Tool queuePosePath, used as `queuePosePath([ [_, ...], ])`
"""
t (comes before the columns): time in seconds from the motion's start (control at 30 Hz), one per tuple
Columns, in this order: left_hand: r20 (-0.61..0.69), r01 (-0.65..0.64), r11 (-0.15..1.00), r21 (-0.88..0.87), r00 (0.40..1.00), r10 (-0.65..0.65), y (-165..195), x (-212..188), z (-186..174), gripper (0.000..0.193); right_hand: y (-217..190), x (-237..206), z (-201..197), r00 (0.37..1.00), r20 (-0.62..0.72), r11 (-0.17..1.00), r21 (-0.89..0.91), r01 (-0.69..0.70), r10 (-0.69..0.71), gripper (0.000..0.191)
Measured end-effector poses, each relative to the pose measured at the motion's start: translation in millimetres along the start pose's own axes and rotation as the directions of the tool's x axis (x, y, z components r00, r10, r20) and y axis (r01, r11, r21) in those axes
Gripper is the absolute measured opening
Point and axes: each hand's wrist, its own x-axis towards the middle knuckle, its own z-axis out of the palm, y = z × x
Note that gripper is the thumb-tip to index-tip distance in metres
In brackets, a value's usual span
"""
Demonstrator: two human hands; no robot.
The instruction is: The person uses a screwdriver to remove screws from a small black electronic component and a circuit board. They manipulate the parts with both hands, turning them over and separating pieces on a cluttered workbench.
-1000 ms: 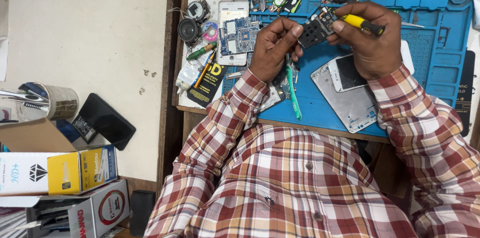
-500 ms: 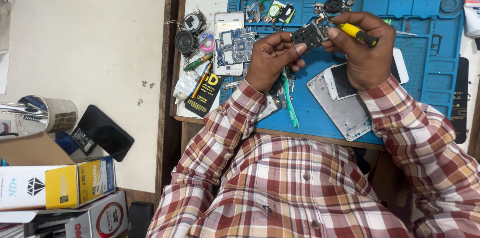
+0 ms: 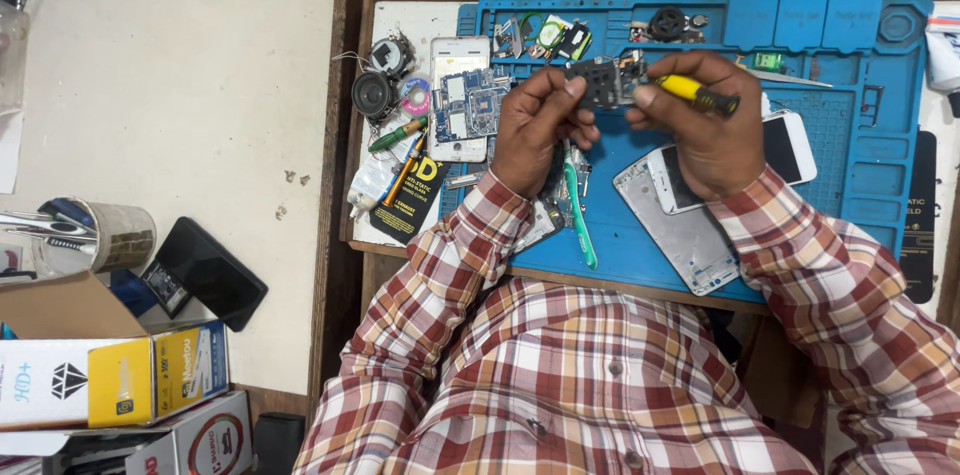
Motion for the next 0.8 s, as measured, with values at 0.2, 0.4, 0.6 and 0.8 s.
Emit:
queuePosePath([
  [0.2, -0.052, -0.099, 0.989, 0.114, 0.993, 0.105, 1.1, -0.3, -5.0, 0.023, 4.8, 0.6, 3.7, 0.998, 0.056, 0.993, -0.119, 0.000, 0.006, 0.022],
  [0.4, -0.011, -0.115, 0.979, 0.168, 0.993, 0.118, -1.3, -1.1, -4.7, 0.021, 3.2, 3.3, 4.8, 1.000, 0.028, 0.989, -0.145, -0.002, 0.006, 0.025],
  [0.6, -0.008, -0.072, 0.978, 0.194, 0.997, 0.075, 0.5, 2.1, -2.9, 0.020, 1.8, 3.9, 0.1, 0.999, 0.052, 0.991, -0.133, 0.009, -0.002, 0.025],
  [0.8, -0.061, -0.182, 0.952, 0.244, 0.977, 0.203, 20.4, -4.2, 12.5, 0.049, -1.3, 0.4, -1.0, 0.998, 0.054, 0.995, -0.097, 0.034, -0.029, 0.024],
])
